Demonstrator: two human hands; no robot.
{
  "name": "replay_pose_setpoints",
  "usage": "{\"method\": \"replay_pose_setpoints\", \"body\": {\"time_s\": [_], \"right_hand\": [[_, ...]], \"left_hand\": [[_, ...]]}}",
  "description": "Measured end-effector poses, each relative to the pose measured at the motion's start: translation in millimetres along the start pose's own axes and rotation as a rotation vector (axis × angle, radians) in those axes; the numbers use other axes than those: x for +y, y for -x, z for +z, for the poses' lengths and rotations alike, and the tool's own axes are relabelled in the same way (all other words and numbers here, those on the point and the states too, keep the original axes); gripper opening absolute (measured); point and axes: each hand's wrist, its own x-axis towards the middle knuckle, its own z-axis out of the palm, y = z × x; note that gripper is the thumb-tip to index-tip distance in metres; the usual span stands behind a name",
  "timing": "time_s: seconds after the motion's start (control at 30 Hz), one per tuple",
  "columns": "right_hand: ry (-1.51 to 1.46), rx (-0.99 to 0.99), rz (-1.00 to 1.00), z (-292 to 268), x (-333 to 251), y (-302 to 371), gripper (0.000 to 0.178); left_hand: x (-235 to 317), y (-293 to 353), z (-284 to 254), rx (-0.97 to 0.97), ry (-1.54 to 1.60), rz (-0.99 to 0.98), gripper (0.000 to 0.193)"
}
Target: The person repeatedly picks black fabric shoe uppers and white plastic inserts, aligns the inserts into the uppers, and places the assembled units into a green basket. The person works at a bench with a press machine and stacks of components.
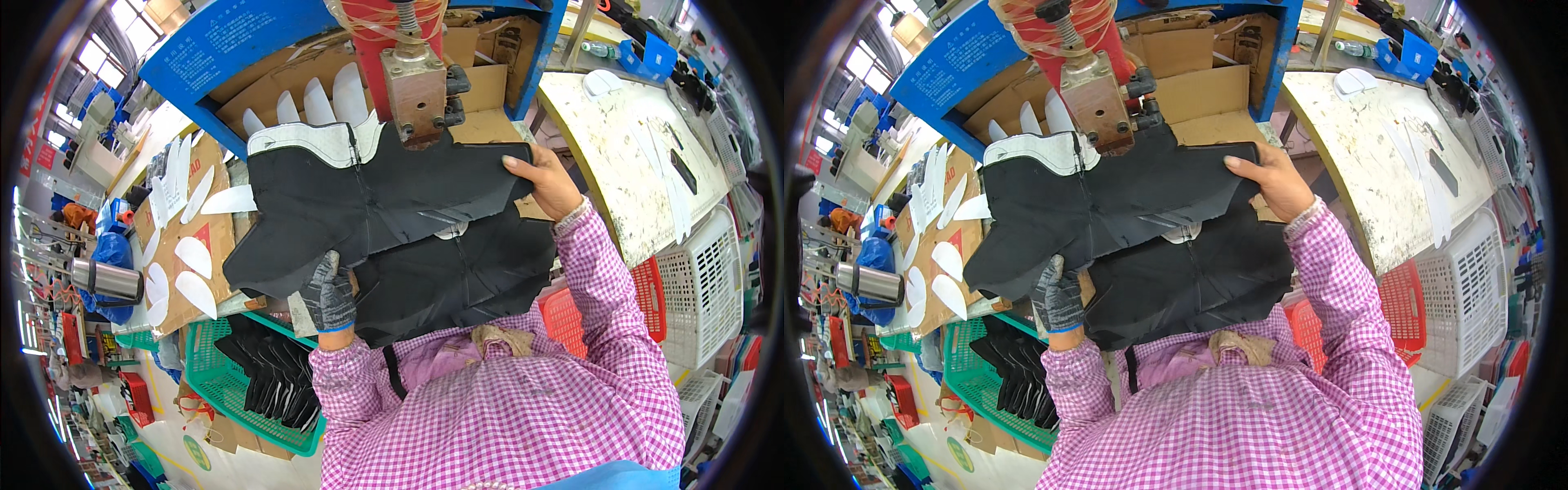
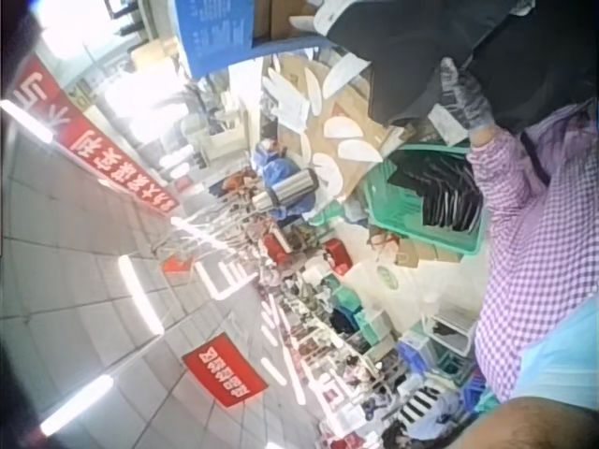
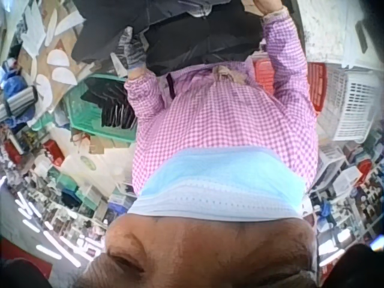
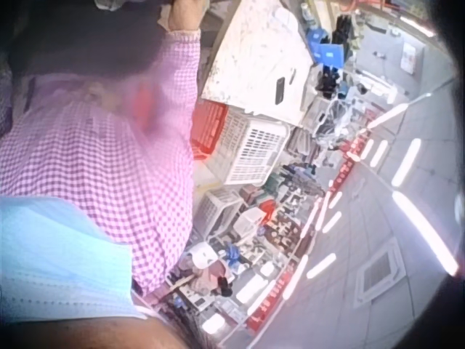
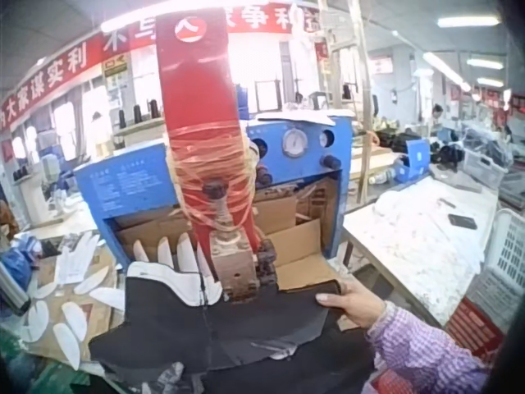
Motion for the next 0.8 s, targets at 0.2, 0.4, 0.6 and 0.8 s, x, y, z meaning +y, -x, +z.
{"method": "replay_pose_setpoints", "body": {"time_s": [0.2,0.4,0.6,0.8], "right_hand": [[-0.027,-0.029,-0.014,43.0,-26.3,-36.3,0.029],[-0.111,-0.025,-0.03,31.8,-29.2,-23.2,0.033],[-0.074,0.137,-0.057,-27.8,-26.8,18.3,0.033],[-0.005,0.418,-0.13,-89.5,-35.0,74.9,0.035]], "left_hand": [[31.7,-21.6,-9.3,0.149,0.52,-0.203,0.013],[53.1,1.6,-21.9,0.001,0.76,-0.09,0.04],[49.6,1.0,-1.5,-0.055,0.808,-0.338,0.061],[58.3,-3.8,73.8,-0.395,0.992,-0.296,0.071]]}}
